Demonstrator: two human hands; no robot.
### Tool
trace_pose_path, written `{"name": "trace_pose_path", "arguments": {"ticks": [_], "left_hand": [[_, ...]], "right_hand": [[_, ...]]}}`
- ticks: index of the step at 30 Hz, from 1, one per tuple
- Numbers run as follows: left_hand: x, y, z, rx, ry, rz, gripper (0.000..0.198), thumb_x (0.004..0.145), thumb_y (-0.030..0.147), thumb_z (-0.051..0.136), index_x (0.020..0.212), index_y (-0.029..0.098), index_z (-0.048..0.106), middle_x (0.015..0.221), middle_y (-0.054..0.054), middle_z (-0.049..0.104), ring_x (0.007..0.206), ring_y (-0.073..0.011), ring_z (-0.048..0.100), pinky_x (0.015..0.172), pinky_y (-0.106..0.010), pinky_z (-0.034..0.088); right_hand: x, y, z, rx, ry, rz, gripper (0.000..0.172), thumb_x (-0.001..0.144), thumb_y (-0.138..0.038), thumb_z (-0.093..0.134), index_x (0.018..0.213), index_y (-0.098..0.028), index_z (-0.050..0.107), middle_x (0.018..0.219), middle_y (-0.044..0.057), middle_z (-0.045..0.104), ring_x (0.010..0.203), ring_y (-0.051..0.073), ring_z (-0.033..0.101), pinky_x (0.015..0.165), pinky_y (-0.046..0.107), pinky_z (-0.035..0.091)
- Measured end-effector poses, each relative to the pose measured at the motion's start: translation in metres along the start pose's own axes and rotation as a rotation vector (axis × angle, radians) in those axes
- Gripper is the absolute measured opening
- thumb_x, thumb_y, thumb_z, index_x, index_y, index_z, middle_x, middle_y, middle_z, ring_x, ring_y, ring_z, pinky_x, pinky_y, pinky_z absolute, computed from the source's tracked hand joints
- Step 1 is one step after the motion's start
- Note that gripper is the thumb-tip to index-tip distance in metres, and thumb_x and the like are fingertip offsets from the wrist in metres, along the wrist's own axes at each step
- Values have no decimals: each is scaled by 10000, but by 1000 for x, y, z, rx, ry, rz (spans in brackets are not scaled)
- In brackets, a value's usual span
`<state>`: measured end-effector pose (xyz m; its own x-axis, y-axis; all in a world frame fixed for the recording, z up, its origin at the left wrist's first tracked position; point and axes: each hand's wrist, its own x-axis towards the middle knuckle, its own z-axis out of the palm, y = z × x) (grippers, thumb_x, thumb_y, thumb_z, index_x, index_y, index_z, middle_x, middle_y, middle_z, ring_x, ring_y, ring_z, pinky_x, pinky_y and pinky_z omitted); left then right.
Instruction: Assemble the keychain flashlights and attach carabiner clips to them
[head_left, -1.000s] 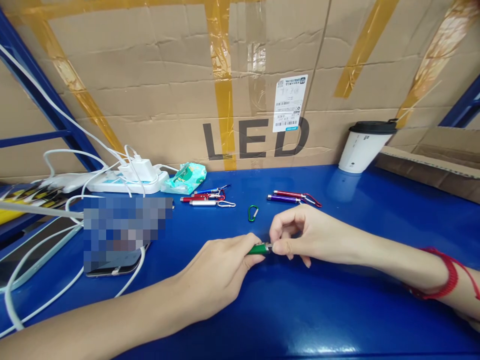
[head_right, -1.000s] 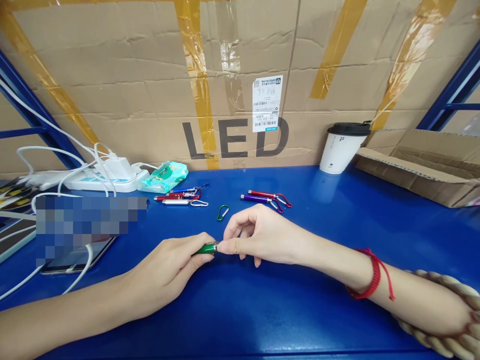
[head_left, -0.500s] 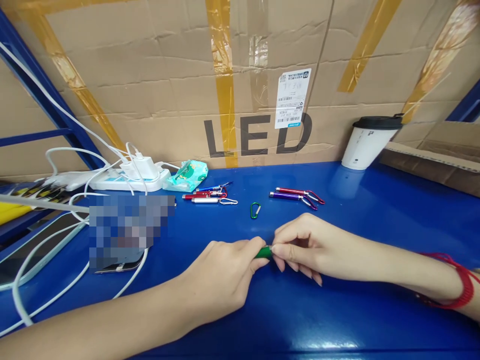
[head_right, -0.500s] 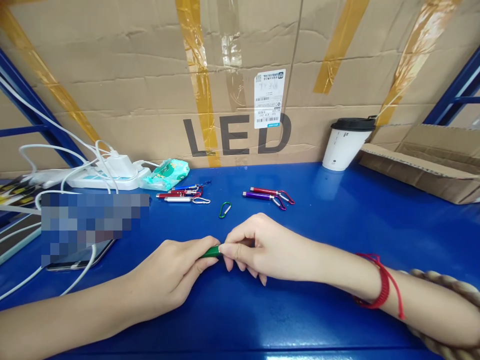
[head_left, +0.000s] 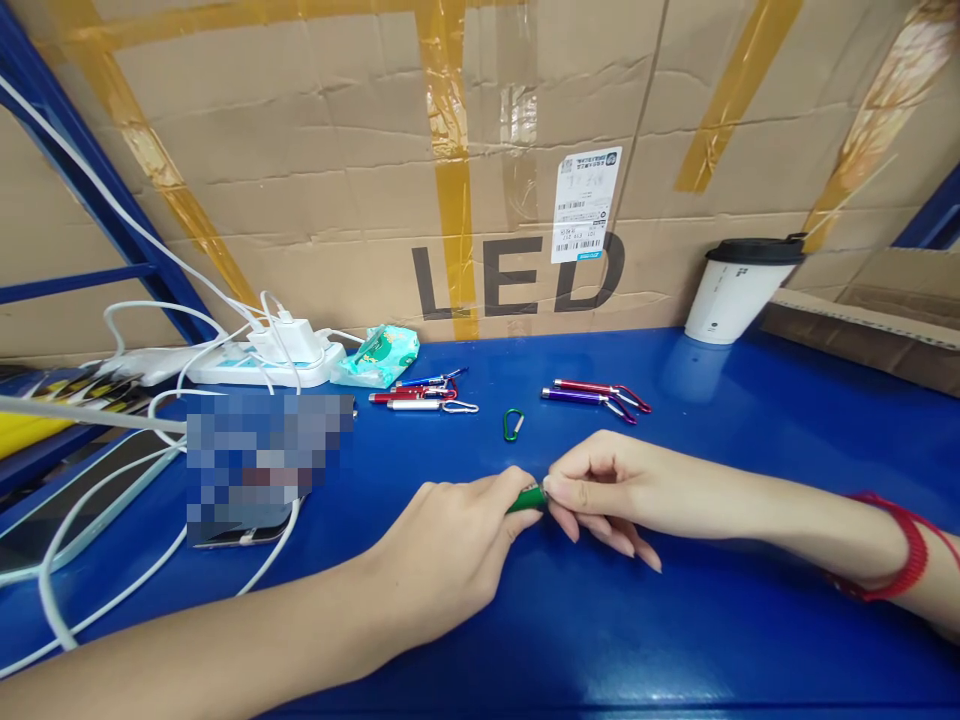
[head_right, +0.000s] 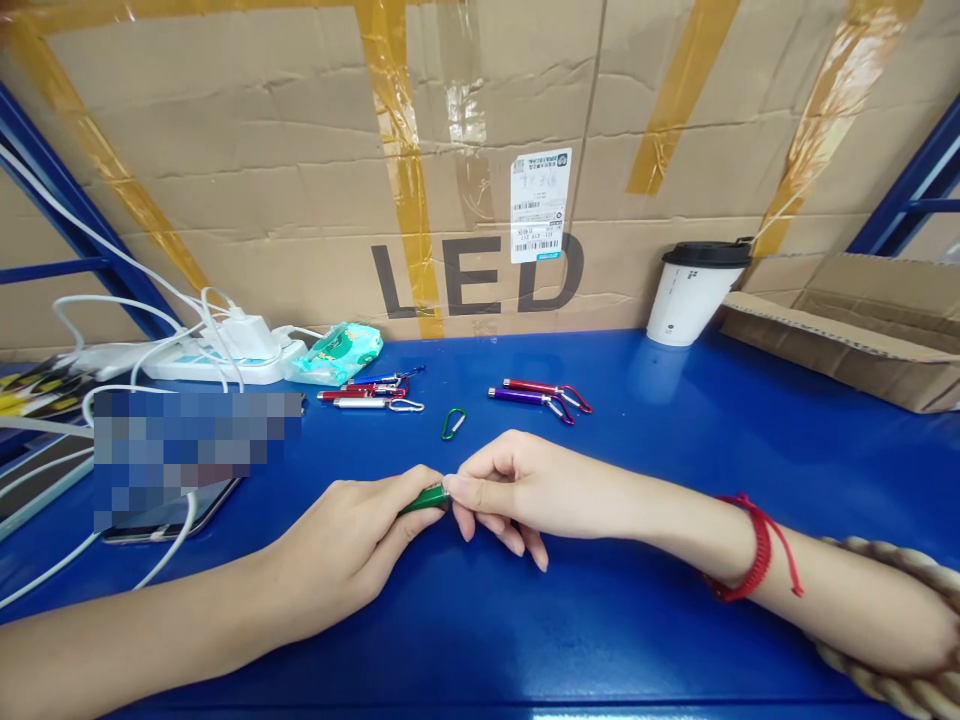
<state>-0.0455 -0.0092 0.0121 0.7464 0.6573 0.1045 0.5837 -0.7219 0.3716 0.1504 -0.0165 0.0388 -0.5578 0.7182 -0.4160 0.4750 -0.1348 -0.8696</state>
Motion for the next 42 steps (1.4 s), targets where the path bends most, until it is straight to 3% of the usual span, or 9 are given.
{"name": "trace_pose_path", "arguments": {"ticks": [5, 10, 17, 20, 22, 26, 31, 37, 42], "left_hand": [[-3, -1, 3, 95, 7, 78, 246, 939, 235, 266, 929, 190, 507, 834, -27, 638, 728, -191, 634, 591, -265, 417], [-6, 0, 5, 202, 98, 159, 237, 947, 210, 236, 1005, 195, 465, 838, -22, 646, 693, -187, 641, 566, -264, 418], [-4, 3, 1, 159, 124, 80, 224, 950, 242, 269, 1155, 282, 348, 822, 53, 658, 611, -170, 634, 503, -240, 354], [-2, 3, -3, 97, 89, 15, 174, 942, 248, 281, 1046, 284, 415, 819, 63, 656, 629, -171, 628, 515, -240, 338], [-1, 4, -5, 47, 66, -39, 163, 941, 265, 282, 982, 270, 440, 814, 60, 653, 642, -170, 621, 532, -242, 339], [1, 4, -8, -20, 56, -96, 186, 943, 284, 275, 1019, 270, 444, 775, 47, 626, 650, -167, 588, 569, -248, 355], [2, 2, -5, -95, 55, -36, 200, 946, 250, 271, 964, 239, 470, 830, 29, 606, 707, -146, 568, 644, -246, 389], [3, -2, 0, -54, 64, 51, 179, 936, 204, 300, 947, 216, 478, 873, 0, 604, 790, -162, 571, 698, -262, 403], [1, -3, 2, -5, 63, 93, 177, 930, 189, 307, 901, 197, 481, 776, -2, 575, 708, -161, 530, 644, -260, 388]], "right_hand": [[-2, -1, 8, -18, 43, 47, 521, 701, -597, 514, 716, -77, 512, 474, -53, 402, 356, -37, 397, 354, 49, 355], [-1, 0, 6, 345, -119, 140, 438, 724, -531, 540, 730, -106, 436, 405, -93, 267, 307, -31, 318, 304, 63, 292], [3, 2, 4, 522, -120, 161, 403, 748, -512, 526, 867, -143, 416, 436, -111, 214, 293, -32, 277, 288, 84, 282], [5, 1, 8, 346, -4, 105, 512, 734, -617, 466, 833, -115, 469, 432, -92, 297, 313, -17, 347, 309, 96, 322], [7, 2, 8, 123, 164, 33, 575, 702, -658, 466, 810, -95, 510, 463, -62, 397, 346, -8, 407, 336, 100, 354], [8, 6, 1, -324, 452, -226, 468, 709, -556, 543, 852, -112, 578, 612, -27, 538, 471, -39, 475, 455, 56, 383], [6, 12, -8, -737, 431, -639, 338, 857, -382, 410, 804, -140, 639, 777, -2, 583, 669, -66, 468, 646, 18, 354], [2, 9, -9, -849, 352, -623, 382, 885, -361, 346, 759, -134, 627, 733, -6, 552, 649, -63, 447, 635, 29, 320], [3, 14, -5, -936, 397, -655, 352, 891, -317, 343, 751, -172, 631, 709, -28, 551, 603, -69, 420, 583, 41, 266]]}}
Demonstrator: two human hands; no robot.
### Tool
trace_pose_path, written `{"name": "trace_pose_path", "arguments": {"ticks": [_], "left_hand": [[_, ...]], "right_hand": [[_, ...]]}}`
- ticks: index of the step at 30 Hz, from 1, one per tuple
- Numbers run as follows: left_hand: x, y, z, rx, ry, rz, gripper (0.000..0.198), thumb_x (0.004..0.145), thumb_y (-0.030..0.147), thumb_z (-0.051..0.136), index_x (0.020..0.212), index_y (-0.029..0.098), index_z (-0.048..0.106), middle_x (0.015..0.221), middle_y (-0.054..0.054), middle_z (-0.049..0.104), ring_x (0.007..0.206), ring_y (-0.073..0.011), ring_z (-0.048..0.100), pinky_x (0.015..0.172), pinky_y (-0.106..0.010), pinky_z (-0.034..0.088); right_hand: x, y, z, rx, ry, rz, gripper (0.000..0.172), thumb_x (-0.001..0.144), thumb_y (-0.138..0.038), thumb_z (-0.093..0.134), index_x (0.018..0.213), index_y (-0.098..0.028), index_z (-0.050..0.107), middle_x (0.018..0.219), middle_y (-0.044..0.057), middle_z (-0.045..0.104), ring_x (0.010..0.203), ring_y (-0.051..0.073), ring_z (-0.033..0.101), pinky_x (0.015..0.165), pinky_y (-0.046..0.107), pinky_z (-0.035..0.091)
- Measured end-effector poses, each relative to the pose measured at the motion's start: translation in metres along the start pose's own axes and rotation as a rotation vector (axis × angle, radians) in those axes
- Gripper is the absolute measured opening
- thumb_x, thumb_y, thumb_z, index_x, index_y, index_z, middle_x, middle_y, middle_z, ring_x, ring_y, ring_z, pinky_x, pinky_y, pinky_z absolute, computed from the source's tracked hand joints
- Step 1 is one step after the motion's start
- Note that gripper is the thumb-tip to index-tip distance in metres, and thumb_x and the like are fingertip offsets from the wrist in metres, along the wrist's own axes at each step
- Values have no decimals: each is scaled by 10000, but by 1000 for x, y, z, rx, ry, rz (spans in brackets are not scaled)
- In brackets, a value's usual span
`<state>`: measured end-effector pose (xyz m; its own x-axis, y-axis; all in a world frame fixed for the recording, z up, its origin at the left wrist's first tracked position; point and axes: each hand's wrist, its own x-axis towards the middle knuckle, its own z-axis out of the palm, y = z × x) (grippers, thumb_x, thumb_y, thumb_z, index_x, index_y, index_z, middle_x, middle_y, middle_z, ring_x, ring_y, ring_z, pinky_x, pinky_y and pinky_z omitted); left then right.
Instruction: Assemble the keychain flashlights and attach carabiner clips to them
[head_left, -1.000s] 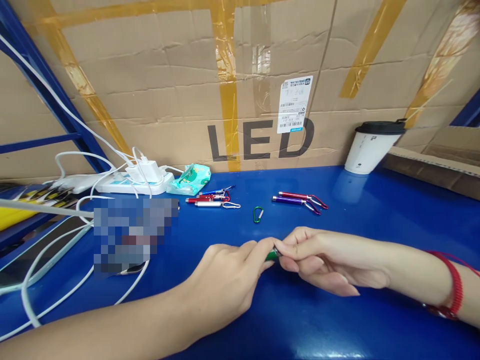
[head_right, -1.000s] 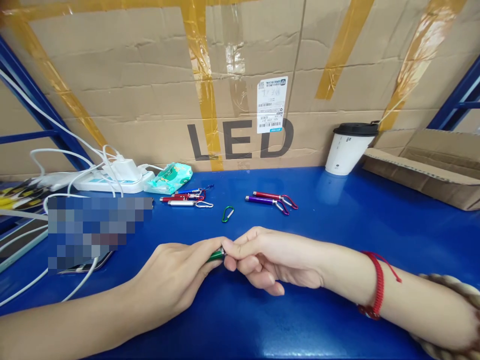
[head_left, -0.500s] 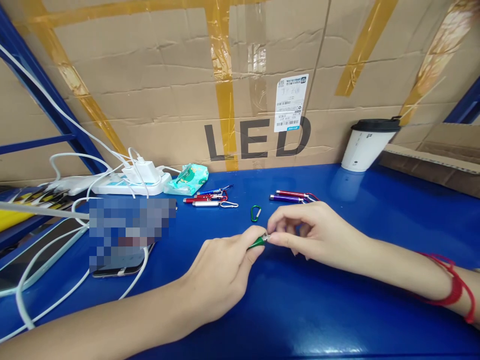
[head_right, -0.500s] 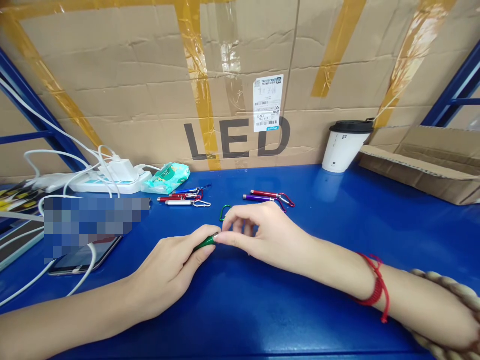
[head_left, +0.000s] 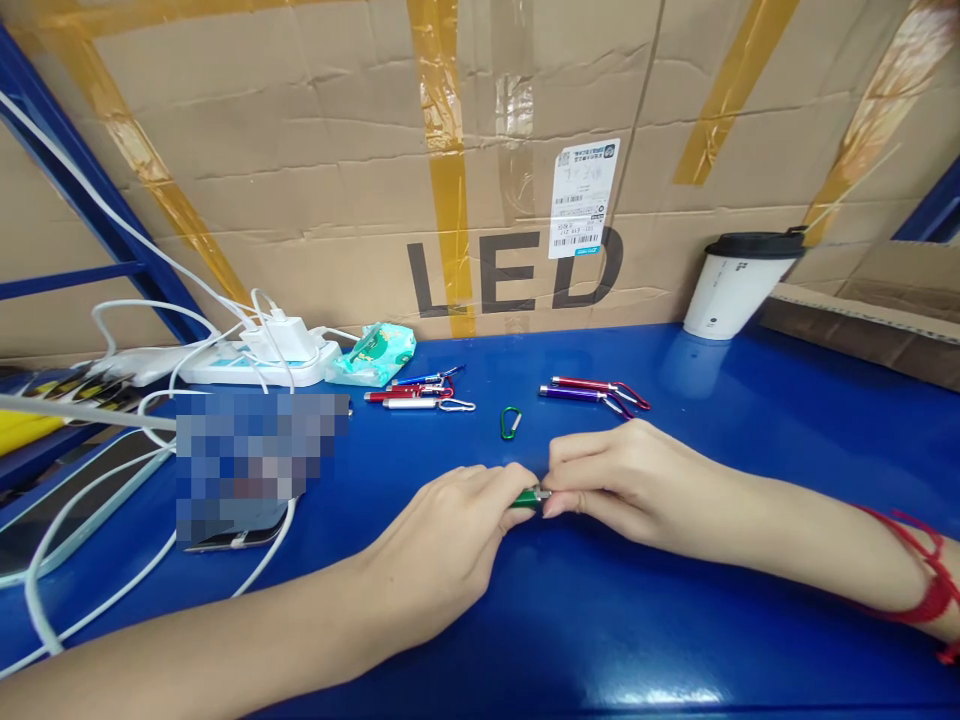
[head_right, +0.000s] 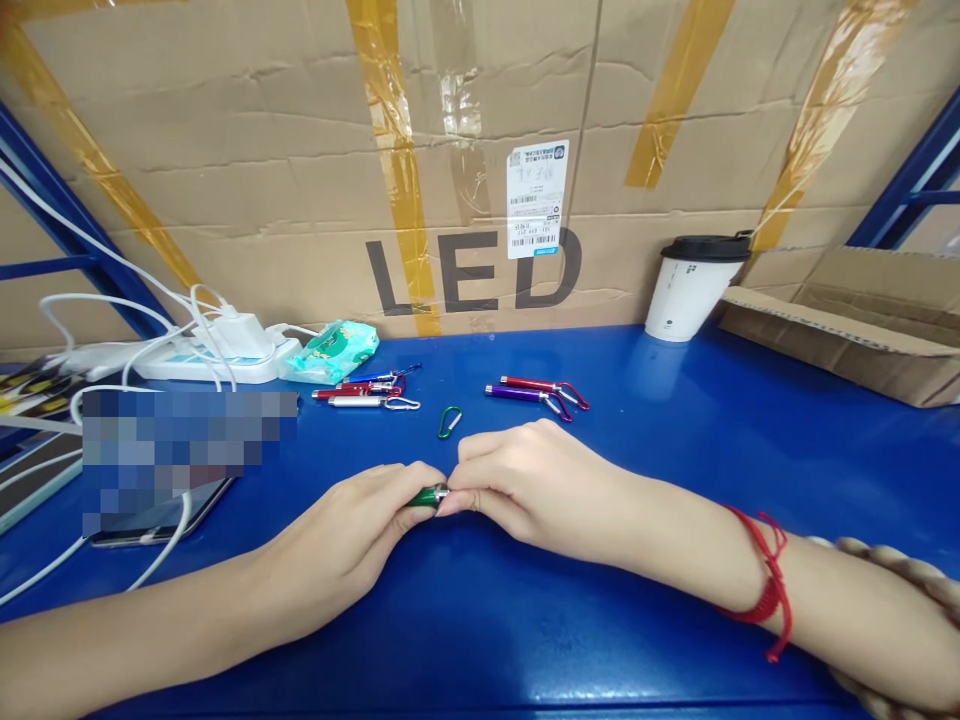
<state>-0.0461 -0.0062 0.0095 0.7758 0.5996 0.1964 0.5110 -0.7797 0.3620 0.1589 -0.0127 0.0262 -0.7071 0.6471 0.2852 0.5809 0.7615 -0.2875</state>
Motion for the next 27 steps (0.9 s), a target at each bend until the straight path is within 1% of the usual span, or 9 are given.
{"name": "trace_pose_path", "arguments": {"ticks": [3, 6, 10, 15, 18, 20, 22, 24, 27], "left_hand": [[-1, -1, 1, 18, 13, 30, 188, 927, 180, 304, 877, 184, 485, 738, -3, 563, 674, -155, 525, 618, -252, 385], [-1, -2, 1, 59, -2, 77, 198, 921, 162, 303, 883, 175, 496, 771, -18, 584, 700, -161, 552, 641, -256, 407], [-3, -2, 1, 128, -8, 109, 203, 906, 130, 310, 910, 175, 507, 795, -26, 598, 703, -167, 570, 647, -260, 430], [-7, 0, 5, 182, 14, 75, 224, 912, 128, 293, 949, 176, 509, 782, -25, 593, 695, -172, 574, 623, -264, 438], [-7, 1, 5, 197, 38, 82, 240, 911, 117, 286, 966, 175, 512, 825, -37, 611, 722, -177, 581, 648, -276, 454], [-7, 1, 5, 197, 57, 109, 243, 908, 112, 289, 981, 172, 513, 854, -46, 622, 738, -183, 585, 661, -286, 463], [-5, 1, 5, 183, 69, 124, 240, 905, 106, 293, 978, 168, 513, 844, -45, 622, 730, -181, 586, 656, -286, 465], [-4, 1, 5, 166, 77, 122, 230, 901, 98, 299, 947, 169, 513, 818, -35, 615, 709, -173, 580, 644, -277, 462], [-3, 0, 4, 160, 108, 122, 211, 898, 96, 308, 899, 175, 504, 774, -22, 597, 672, -162, 563, 619, -263, 448]], "right_hand": [[-2, -3, 7, -101, 55, -21, 350, 893, -272, 334, 730, -178, 629, 666, -27, 534, 549, -52, 365, 523, 83, 197], [-4, -7, 12, -144, 93, -33, 381, 897, -271, 314, 684, -165, 611, 623, -27, 515, 515, -35, 325, 495, 113, 154], [-3, -12, 15, -109, 109, -10, 386, 897, -272, 313, 656, -144, 585, 610, -28, 515, 516, -37, 341, 504, 107, 171], [-2, -16, 16, -55, 125, 55, 394, 892, -256, 311, 637, -119, 579, 577, -9, 503, 506, -35, 323, 511, 102, 179], [0, -20, 13, 122, 60, 177, 447, 892, -322, 304, 623, -101, 584, 587, 4, 522, 528, -50, 377, 533, 71, 237], [1, -23, 10, 291, -11, 307, 470, 876, -385, 336, 612, -90, 589, 582, 3, 528, 524, -58, 397, 535, 52, 273], [3, -26, 7, 465, -103, 472, 497, 839, -478, 382, 621, -84, 590, 515, -10, 487, 454, -59, 362, 475, 59, 268], [4, -27, 5, 635, -197, 618, 542, 792, -573, 402, 658, -82, 588, 426, -31, 407, 369, -51, 303, 400, 78, 235], [6, -26, 4, 842, -288, 725, 589, 744, -650, 406, 717, -86, 574, 366, -54, 352, 298, -30, 283, 339, 93, 234]]}}
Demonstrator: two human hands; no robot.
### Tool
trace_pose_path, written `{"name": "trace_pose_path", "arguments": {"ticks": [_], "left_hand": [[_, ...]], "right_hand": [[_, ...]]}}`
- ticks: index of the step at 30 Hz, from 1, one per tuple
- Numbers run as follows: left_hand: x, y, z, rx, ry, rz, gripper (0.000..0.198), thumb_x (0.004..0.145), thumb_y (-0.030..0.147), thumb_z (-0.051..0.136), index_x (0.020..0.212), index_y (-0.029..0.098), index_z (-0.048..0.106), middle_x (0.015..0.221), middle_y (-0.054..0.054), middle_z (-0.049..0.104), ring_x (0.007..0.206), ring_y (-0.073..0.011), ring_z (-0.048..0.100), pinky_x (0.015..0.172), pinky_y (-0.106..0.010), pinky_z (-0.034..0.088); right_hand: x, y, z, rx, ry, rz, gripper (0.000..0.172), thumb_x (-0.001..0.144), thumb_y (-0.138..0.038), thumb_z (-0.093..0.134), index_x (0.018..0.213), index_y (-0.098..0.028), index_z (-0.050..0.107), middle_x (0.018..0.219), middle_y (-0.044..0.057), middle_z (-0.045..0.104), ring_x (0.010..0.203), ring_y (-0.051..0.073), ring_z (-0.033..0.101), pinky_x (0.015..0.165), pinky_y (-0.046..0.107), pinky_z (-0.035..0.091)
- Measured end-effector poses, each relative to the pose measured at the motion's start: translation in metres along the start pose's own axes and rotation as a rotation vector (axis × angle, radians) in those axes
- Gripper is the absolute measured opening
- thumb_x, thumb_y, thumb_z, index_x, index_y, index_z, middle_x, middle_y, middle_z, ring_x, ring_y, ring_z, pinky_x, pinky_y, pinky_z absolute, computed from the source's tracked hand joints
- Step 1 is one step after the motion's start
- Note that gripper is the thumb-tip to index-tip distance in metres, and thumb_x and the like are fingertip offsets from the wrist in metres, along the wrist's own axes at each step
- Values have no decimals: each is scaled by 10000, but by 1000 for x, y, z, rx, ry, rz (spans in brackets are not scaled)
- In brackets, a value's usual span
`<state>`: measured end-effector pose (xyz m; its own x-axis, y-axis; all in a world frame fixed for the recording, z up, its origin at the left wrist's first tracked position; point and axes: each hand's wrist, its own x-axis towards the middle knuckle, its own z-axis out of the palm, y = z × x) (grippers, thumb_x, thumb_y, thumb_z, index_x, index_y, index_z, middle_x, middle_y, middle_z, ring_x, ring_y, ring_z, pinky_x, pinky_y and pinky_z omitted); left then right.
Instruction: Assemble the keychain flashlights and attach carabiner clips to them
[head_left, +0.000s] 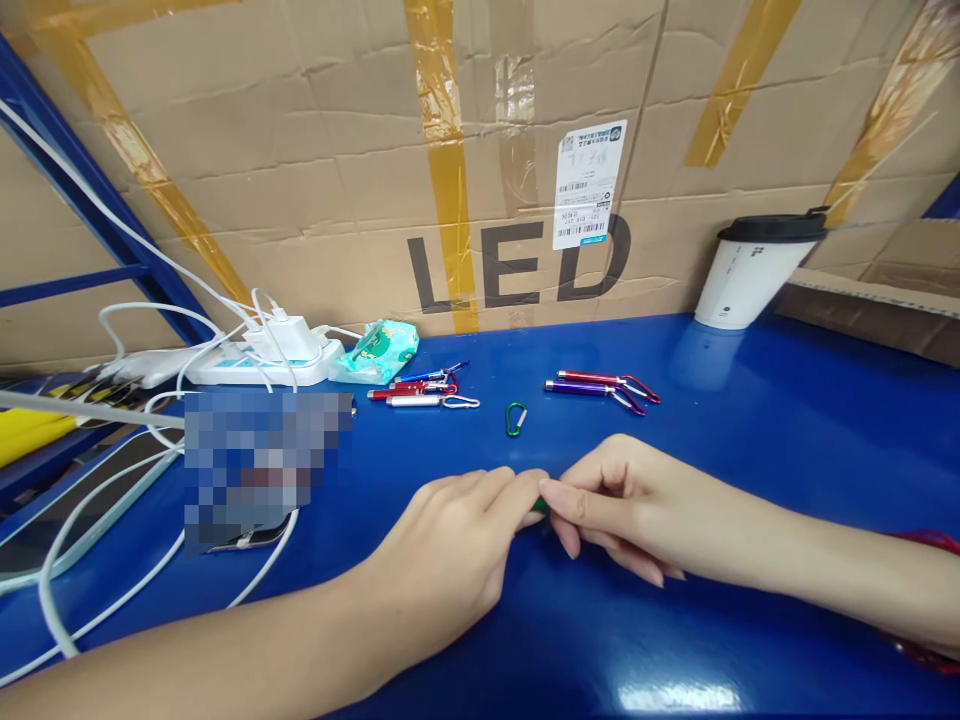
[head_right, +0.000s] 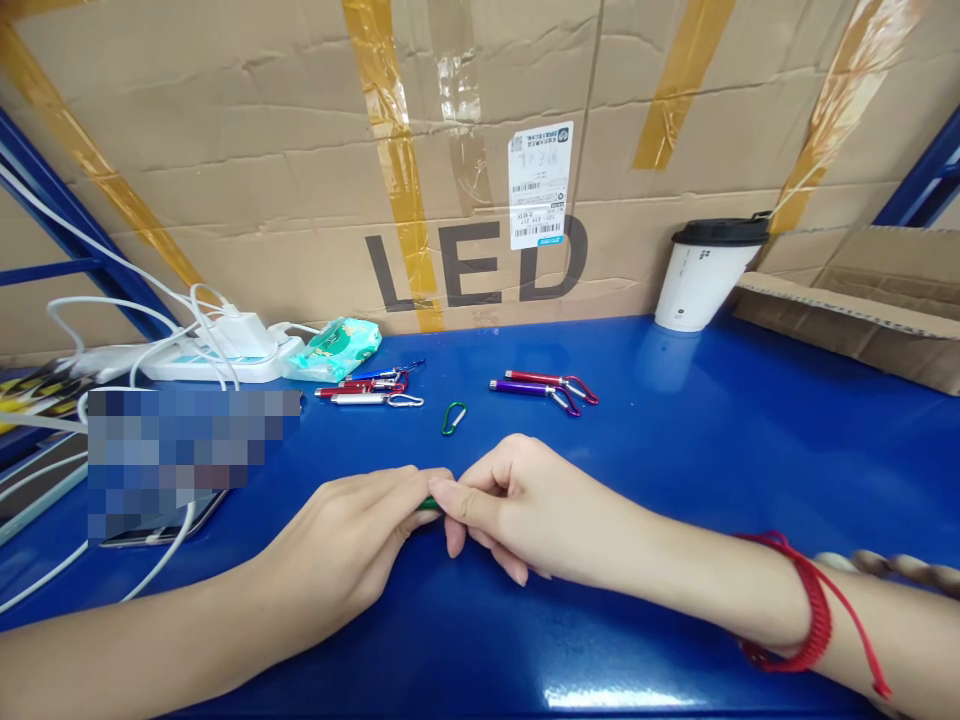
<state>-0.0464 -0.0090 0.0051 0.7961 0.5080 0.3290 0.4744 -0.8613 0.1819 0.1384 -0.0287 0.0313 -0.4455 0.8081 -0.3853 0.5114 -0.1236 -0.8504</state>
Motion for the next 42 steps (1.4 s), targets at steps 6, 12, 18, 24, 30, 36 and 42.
{"name": "trace_pose_path", "arguments": {"ticks": [6, 12, 18, 24, 30, 36, 42], "left_hand": [[4, -1, -2, -160, -33, -83, 186, 911, 131, 321, 862, 189, 490, 810, -11, 595, 734, -147, 573, 664, -245, 433], [7, 2, -5, -280, -74, -158, 201, 935, 198, 299, 824, 197, 466, 837, 0, 597, 753, -137, 574, 675, -235, 414], [9, 2, -10, -350, -100, -260, 132, 936, 212, 328, 878, 215, 446, 870, 22, 599, 744, -122, 561, 668, -223, 393], [10, 2, -10, -448, -103, -304, 132, 941, 235, 330, 930, 226, 461, 926, 26, 602, 814, -125, 562, 716, -227, 388], [13, 0, -12, -468, -89, -392, 134, 944, 265, 304, 899, 213, 419, 760, 30, 544, 668, -120, 505, 603, -225, 343], [12, -1, -11, -504, -18, -488, 193, 943, 353, 273, 903, 210, 397, 645, 45, 450, 592, -119, 445, 588, -237, 341], [12, -5, -8, -608, 86, -515, 218, 943, 371, 277, 856, 203, 386, 654, 49, 436, 610, -104, 420, 599, -225, 347]], "right_hand": [[5, 0, -6, 105, -33, -5, 587, 700, -641, 481, 765, -68, 593, 419, -60, 378, 325, -20, 380, 325, 83, 296], [4, -4, -10, 23, -9, -28, 617, 711, -646, 460, 807, -64, 637, 462, -44, 388, 376, -23, 425, 346, 72, 326], [9, 2, -16, -37, 94, -107, 598, 742, -635, 423, 792, -77, 631, 466, -38, 408, 382, -30, 426, 375, 60, 330], [14, 4, -18, -49, 115, -100, 566, 716, -619, 474, 764, -62, 560, 486, -40, 448, 397, -28, 443, 386, 59, 343], [18, 4, -12, 87, 89, -73, 576, 641, -613, 563, 780, -55, 532, 630, -3, 549, 518, 9, 545, 413, 94, 438], [21, 6, -12, 60, 127, -65, 647, 662, -661, 503, 895, -59, 550, 677, 19, 574, 535, 8, 540, 419, 97, 429], [9, 4, -7, -312, 227, -353, 532, 678, -561, 578, 1063, -195, 608, 972, 19, 585, 706, -43, 517, 555, 34, 387]]}}
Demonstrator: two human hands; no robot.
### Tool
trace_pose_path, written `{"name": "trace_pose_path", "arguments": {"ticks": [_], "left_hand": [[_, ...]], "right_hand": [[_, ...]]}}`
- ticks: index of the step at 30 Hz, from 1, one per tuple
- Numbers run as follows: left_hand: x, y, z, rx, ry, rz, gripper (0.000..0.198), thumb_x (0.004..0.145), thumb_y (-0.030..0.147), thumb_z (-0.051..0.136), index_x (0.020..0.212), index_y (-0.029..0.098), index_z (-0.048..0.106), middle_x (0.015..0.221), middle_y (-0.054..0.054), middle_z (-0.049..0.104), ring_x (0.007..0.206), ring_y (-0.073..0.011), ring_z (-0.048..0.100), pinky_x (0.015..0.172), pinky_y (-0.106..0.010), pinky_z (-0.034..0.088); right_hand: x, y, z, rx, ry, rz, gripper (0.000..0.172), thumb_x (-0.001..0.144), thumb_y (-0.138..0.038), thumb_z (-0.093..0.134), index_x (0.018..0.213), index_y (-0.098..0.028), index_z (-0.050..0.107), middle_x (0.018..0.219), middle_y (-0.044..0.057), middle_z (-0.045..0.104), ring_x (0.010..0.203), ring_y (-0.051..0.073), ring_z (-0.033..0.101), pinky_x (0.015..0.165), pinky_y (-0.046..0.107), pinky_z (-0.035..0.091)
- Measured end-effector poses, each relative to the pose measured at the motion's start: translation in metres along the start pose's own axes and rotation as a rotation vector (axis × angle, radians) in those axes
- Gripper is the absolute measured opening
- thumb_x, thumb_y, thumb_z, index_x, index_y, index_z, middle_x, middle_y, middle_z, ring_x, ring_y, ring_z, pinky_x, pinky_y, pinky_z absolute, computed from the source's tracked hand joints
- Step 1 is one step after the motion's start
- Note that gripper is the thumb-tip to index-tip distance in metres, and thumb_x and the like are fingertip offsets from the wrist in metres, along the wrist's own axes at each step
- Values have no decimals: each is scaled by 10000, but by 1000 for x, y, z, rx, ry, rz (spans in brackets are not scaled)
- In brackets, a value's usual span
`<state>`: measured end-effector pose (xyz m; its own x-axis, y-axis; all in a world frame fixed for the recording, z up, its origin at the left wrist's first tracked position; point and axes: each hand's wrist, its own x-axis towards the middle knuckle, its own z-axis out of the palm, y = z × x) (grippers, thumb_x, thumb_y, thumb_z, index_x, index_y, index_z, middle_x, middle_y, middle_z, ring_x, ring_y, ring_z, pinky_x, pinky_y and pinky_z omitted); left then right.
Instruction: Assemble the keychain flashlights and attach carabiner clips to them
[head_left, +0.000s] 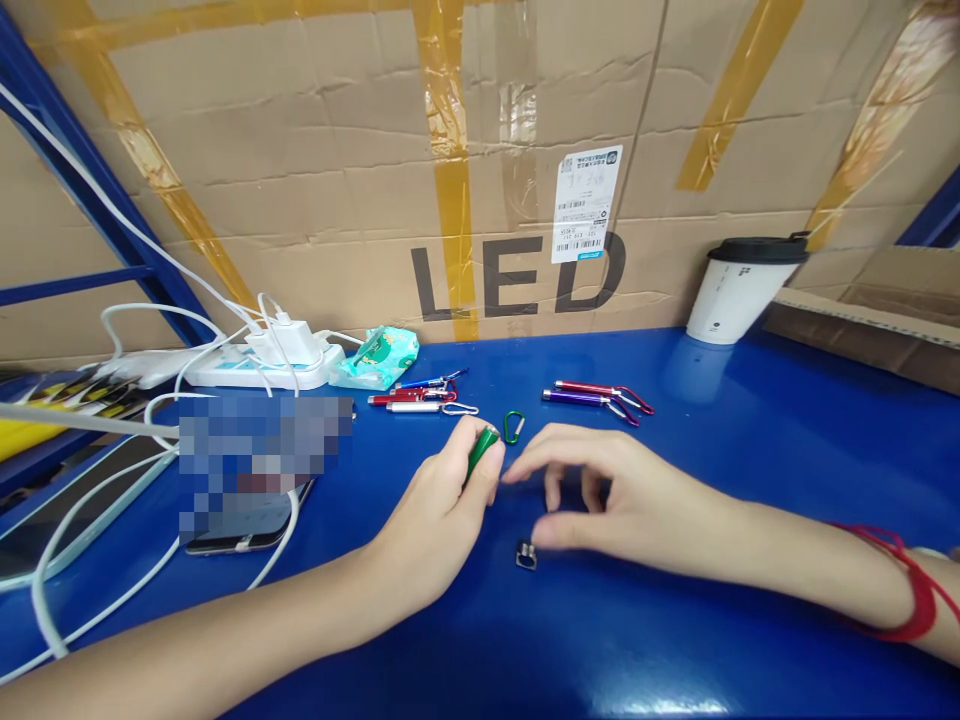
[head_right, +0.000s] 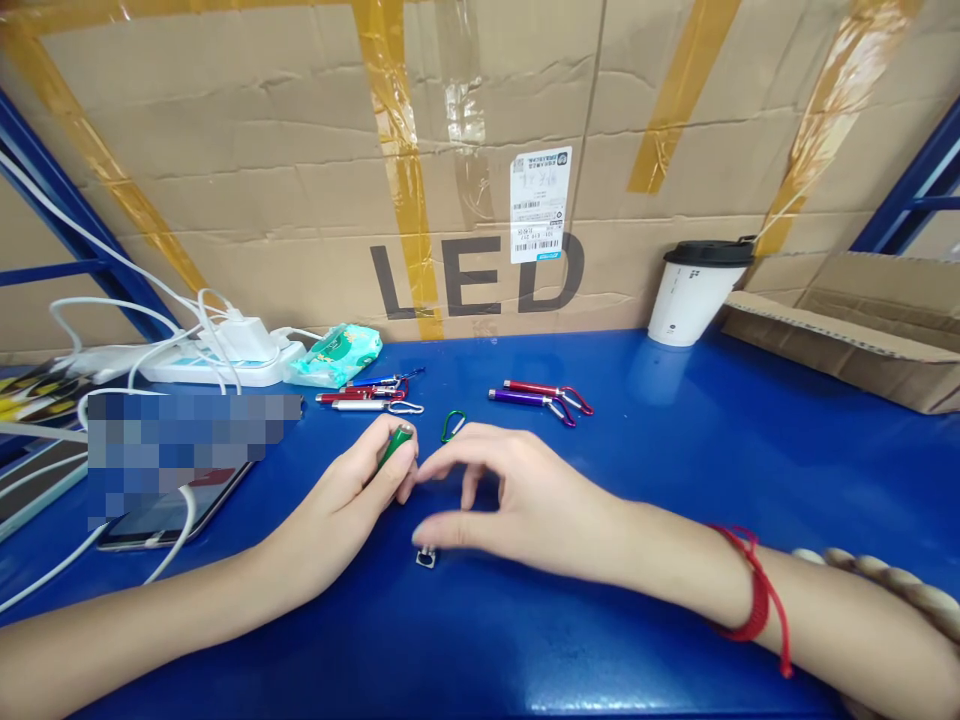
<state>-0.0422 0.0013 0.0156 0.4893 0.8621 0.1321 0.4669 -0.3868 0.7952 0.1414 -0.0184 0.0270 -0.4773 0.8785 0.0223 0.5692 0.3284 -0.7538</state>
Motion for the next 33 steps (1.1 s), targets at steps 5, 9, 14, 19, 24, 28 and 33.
{"name": "trace_pose_path", "arguments": {"ticks": [5, 9, 14, 19, 24, 28, 33], "left_hand": [[0, 1, -1, -85, 1, 11, 223, 943, 379, 277, 852, 204, 381, 654, 54, 416, 609, -99, 394, 604, -219, 351], [-1, 3, -1, -48, -27, 19, 216, 943, 372, 287, 850, 205, 387, 668, 56, 418, 628, -99, 392, 623, -228, 339], [-1, 3, -2, -47, -24, 24, 222, 941, 376, 294, 825, 209, 384, 667, 61, 429, 625, -98, 401, 615, -231, 327], [-3, 2, -2, -1, -33, 19, 207, 934, 389, 297, 845, 225, 387, 649, 66, 453, 598, -103, 428, 605, -239, 330], [-11, 5, -4, 157, -24, 88, 176, 938, 382, 278, 925, 252, 397, 784, 45, 533, 699, -132, 506, 635, -254, 355], [-16, 8, -5, 334, -64, 223, 173, 948, 340, 269, 935, 233, 404, 888, 9, 564, 798, -161, 537, 670, -270, 378], [-18, 8, -6, 397, -78, 255, 190, 954, 334, 264, 944, 227, 421, 907, 0, 589, 826, -171, 559, 679, -271, 400]], "right_hand": [[-9, 8, 7, -348, -62, -325, 332, 810, -493, 445, 1070, -362, 606, 1070, -37, 546, 937, -35, 510, 787, 53, 384], [-8, 14, 9, -378, -36, -360, 320, 876, -387, 361, 991, -306, 648, 990, -26, 569, 874, -49, 523, 781, 45, 390], [-2, 15, 7, -300, 30, -347, 304, 869, -326, 391, 947, -224, 666, 957, -3, 584, 876, -47, 547, 794, 20, 416], [4, 19, 2, -344, 118, -233, 295, 866, -301, 392, 946, -232, 667, 950, 2, 593, 850, -32, 563, 776, 35, 446], [9, 28, -2, -463, 199, -190, 331, 879, -306, 344, 1057, -260, 619, 991, 16, 576, 883, -4, 563, 804, 87, 479], [12, 27, -3, -494, 240, -191, 353, 884, -302, 308, 1006, -224, 630, 973, 29, 578, 866, 6, 569, 784, 99, 492], [14, 22, -4, -446, 276, -173, 305, 856, -349, 382, 872, -203, 649, 922, 18, 593, 827, 4, 576, 752, 92, 494]]}}
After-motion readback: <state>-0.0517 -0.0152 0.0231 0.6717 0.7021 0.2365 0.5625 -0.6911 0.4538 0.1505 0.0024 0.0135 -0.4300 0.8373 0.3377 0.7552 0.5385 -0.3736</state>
